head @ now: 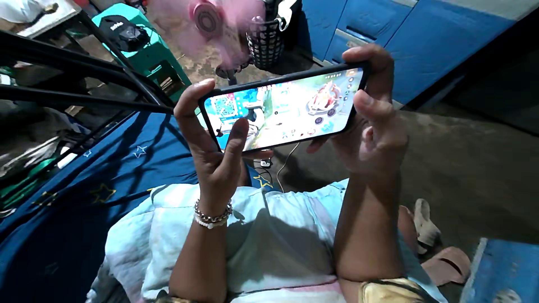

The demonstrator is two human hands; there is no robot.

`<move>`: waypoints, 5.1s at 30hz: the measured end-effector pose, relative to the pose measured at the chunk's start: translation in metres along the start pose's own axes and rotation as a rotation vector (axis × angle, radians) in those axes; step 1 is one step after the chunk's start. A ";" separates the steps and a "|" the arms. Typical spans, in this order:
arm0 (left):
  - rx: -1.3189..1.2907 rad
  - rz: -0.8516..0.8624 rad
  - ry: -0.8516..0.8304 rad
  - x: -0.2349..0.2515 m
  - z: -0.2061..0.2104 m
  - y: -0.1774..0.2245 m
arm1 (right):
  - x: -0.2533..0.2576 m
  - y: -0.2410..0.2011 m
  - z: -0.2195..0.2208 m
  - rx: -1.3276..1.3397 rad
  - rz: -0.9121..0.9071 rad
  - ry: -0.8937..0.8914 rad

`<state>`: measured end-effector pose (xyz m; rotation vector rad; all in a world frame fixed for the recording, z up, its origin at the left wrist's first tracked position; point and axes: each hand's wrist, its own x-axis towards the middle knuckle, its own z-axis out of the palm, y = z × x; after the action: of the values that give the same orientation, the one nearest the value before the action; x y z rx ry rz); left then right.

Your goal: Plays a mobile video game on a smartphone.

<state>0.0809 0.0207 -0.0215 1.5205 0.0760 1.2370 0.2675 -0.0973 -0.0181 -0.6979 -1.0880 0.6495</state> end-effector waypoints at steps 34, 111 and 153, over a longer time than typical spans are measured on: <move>-0.006 0.000 0.020 -0.003 0.004 0.001 | -0.003 -0.001 0.002 -0.047 -0.026 0.023; 0.064 -0.012 0.002 -0.008 0.003 0.007 | -0.005 0.007 -0.010 -0.069 0.004 -0.056; 0.130 0.056 -0.005 -0.003 0.003 0.005 | -0.003 0.004 -0.004 -0.072 0.017 -0.059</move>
<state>0.0785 0.0148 -0.0191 1.6471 0.1133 1.2935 0.2699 -0.0977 -0.0240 -0.7549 -1.1656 0.6511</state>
